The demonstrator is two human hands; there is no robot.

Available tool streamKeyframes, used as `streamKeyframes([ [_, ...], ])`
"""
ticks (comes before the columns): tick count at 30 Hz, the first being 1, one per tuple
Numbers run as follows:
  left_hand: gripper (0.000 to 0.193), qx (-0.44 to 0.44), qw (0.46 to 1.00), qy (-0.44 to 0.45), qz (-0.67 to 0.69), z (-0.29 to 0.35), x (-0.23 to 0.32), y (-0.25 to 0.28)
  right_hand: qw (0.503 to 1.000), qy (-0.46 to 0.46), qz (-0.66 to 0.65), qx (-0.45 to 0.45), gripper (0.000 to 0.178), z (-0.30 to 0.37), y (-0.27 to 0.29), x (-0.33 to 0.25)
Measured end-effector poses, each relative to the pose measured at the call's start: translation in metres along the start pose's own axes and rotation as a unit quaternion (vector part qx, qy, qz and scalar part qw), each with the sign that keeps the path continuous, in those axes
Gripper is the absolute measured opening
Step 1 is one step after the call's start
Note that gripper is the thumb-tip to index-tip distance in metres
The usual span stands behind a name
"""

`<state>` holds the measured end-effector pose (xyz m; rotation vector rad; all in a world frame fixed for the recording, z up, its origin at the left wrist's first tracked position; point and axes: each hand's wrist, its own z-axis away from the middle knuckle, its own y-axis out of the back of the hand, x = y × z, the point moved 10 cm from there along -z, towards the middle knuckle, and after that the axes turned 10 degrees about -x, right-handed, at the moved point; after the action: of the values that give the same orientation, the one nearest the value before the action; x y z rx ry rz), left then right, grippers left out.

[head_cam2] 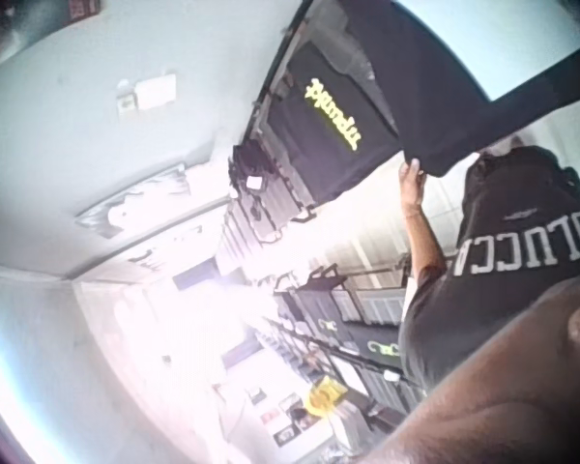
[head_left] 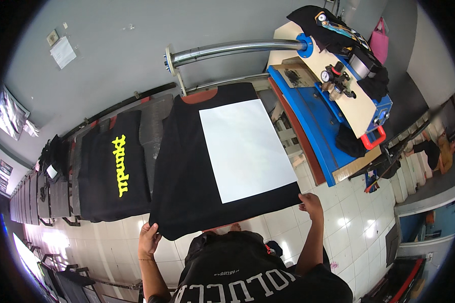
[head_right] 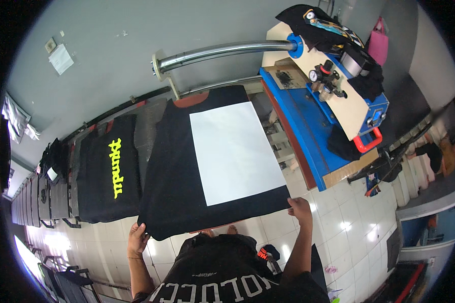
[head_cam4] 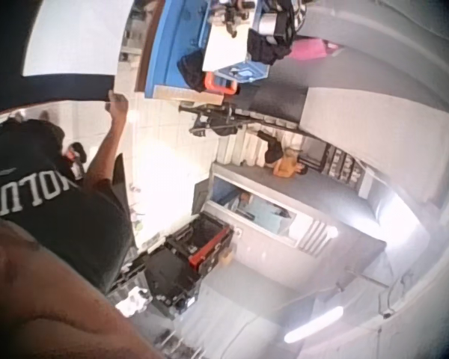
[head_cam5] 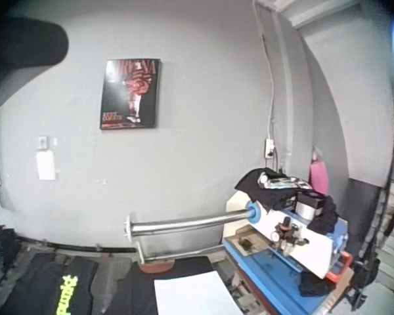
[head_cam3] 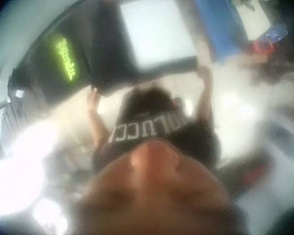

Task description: The person positions black garments on printing boards, places transfer paper onto the fabric, and applies heat using a press machine. They move between several boards in a row to repeat the process.

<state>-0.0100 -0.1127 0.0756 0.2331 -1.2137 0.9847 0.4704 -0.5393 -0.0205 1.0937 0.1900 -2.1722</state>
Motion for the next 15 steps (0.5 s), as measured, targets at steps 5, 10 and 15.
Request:
streamKeyframes([
  [5,0.01,0.018,1.0,-0.016,0.005,0.005,0.003,0.008,0.991,0.108,-0.05,-0.064,0.024,0.031,-0.005,-0.052],
  [10,0.024,-0.014,0.973,-0.208,0.096,0.03,0.103,0.012,0.846,0.452,-0.25,-0.135,0.036,0.118,-0.027,-0.207],
  [15,0.036,0.083,0.901,-0.395,0.161,0.092,0.233,0.109,0.768,0.587,-0.257,0.011,0.07,0.191,-0.07,-0.345],
])
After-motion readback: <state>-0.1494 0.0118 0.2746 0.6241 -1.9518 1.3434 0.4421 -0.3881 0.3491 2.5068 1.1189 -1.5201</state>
